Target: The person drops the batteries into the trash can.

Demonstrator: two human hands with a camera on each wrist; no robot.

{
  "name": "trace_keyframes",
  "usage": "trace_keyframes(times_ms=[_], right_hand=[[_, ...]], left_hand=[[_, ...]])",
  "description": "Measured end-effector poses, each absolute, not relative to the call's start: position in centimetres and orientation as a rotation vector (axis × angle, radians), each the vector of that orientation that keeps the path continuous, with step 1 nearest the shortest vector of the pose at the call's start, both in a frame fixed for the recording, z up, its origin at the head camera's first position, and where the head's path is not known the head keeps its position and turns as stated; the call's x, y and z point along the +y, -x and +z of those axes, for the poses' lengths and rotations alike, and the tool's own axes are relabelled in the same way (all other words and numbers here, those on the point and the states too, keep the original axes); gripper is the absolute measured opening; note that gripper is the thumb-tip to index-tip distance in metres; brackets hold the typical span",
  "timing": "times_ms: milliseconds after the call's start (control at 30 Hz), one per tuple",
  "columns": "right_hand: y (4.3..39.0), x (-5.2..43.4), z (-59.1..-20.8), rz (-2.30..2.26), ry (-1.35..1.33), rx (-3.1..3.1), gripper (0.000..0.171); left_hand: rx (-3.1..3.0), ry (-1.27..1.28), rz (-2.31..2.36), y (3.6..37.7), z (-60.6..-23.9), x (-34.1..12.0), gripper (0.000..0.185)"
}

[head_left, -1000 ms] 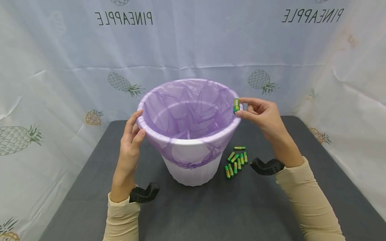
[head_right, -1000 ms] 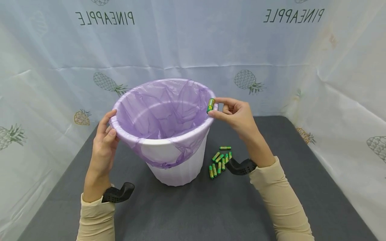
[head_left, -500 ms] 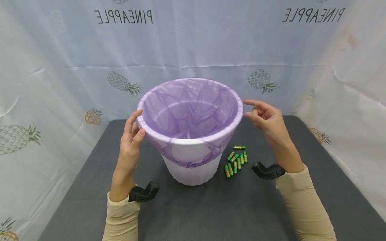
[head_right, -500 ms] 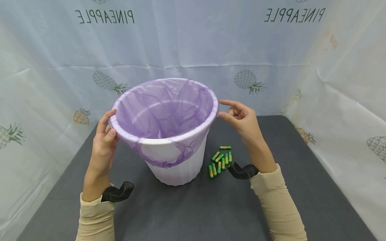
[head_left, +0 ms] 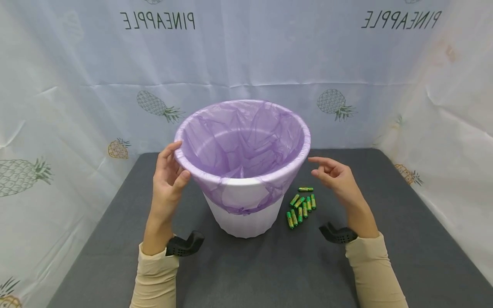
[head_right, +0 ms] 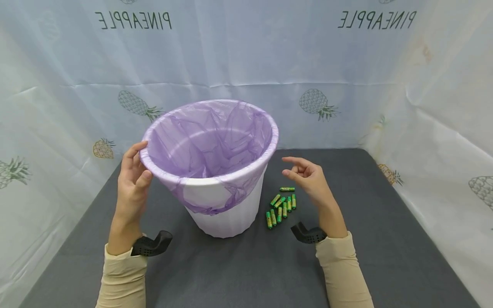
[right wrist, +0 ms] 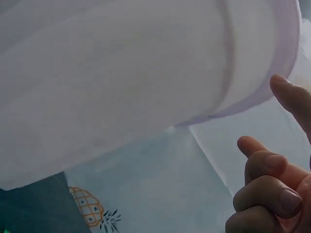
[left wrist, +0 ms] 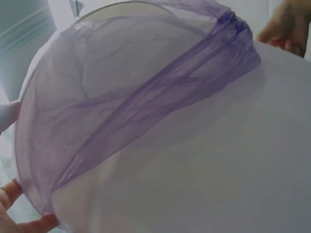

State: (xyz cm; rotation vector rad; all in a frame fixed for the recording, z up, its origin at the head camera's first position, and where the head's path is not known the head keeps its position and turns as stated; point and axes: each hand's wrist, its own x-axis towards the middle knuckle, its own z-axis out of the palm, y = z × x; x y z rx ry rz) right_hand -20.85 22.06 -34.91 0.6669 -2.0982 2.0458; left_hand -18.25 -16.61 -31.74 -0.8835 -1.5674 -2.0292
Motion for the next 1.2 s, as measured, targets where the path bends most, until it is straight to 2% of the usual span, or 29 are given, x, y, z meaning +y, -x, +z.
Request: trace_keyframes(times_ms=[233, 433, 833, 1100, 1200], right_hand=[[22.1, 23.6, -37.4, 2.02, -0.685, -2.238, 0.037], [23.4, 25.3, -39.8, 1.906, -0.633, -2.449, 0.032], [23.8, 27.6, -42.6, 1.814, -0.565, -2.59, 0.033], [23.9, 28.4, -44.4, 1.794, -0.493, -2.685, 0.047], [24.0, 28.6, -45.0, 1.773, -0.473, -2.726, 0.048]], left_hand=[[-1.461, 0.84, -2.115, 17.8, -31.0, -16.2, 0.046], [-1.424, 0.831, -2.126, 17.9, -30.8, -16.1, 0.047], [-1.322, 0.765, -2.156, 18.2, -30.9, -16.0, 0.046], [-1.369, 0.77, -2.116, 18.1, -31.1, -16.2, 0.048], [-1.411, 0.777, -2.092, 17.9, -31.2, -16.3, 0.05]])
